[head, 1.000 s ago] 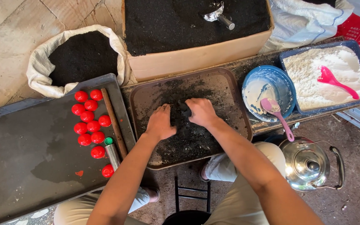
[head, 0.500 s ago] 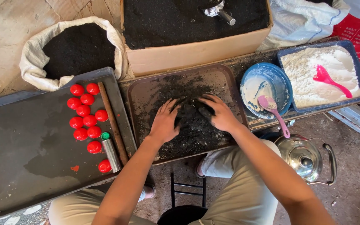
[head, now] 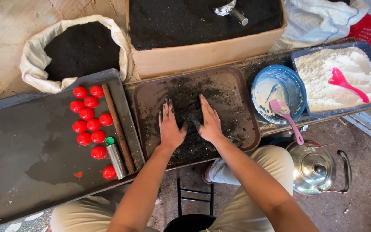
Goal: The person mixes a dark granular substance on a tray, adds water from a kettle, and incorporates a white paste from a bowl using a pink spatula. They knead the mixture by hand to form a dough-like consistency.
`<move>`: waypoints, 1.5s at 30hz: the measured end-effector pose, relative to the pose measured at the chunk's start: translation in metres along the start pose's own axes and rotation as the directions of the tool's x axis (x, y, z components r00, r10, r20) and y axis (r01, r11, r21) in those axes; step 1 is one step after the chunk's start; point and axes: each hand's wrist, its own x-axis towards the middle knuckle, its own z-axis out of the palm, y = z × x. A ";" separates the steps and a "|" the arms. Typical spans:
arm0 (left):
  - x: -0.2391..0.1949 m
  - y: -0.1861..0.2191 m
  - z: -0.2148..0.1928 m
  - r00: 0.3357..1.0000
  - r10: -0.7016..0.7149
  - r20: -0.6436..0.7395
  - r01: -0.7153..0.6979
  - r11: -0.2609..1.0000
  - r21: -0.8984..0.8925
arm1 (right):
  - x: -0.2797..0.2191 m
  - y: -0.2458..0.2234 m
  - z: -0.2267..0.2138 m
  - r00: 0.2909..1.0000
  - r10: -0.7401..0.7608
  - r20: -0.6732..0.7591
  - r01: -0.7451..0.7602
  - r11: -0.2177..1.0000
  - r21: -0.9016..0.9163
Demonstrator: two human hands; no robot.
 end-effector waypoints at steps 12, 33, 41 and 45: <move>0.012 -0.038 0.037 0.957 0.237 -0.165 -0.195 0.953 0.232 | 0.026 0.101 0.026 0.951 -0.302 0.069 0.309 0.907 -0.287; -0.003 -0.033 0.004 0.942 -0.120 -0.314 0.173 0.974 0.149 | 0.047 0.017 -0.059 0.977 -0.178 0.117 0.193 0.973 -0.126; 0.022 0.007 -0.011 0.992 -0.097 -0.076 0.105 0.987 0.121 | 0.078 0.043 -0.020 0.985 -0.025 0.169 0.021 0.999 0.030; 0.049 0.020 -0.020 1.000 -0.014 -0.015 0.014 1.000 0.026 | 0.099 0.095 0.017 0.937 -0.233 0.262 0.202 0.969 0.141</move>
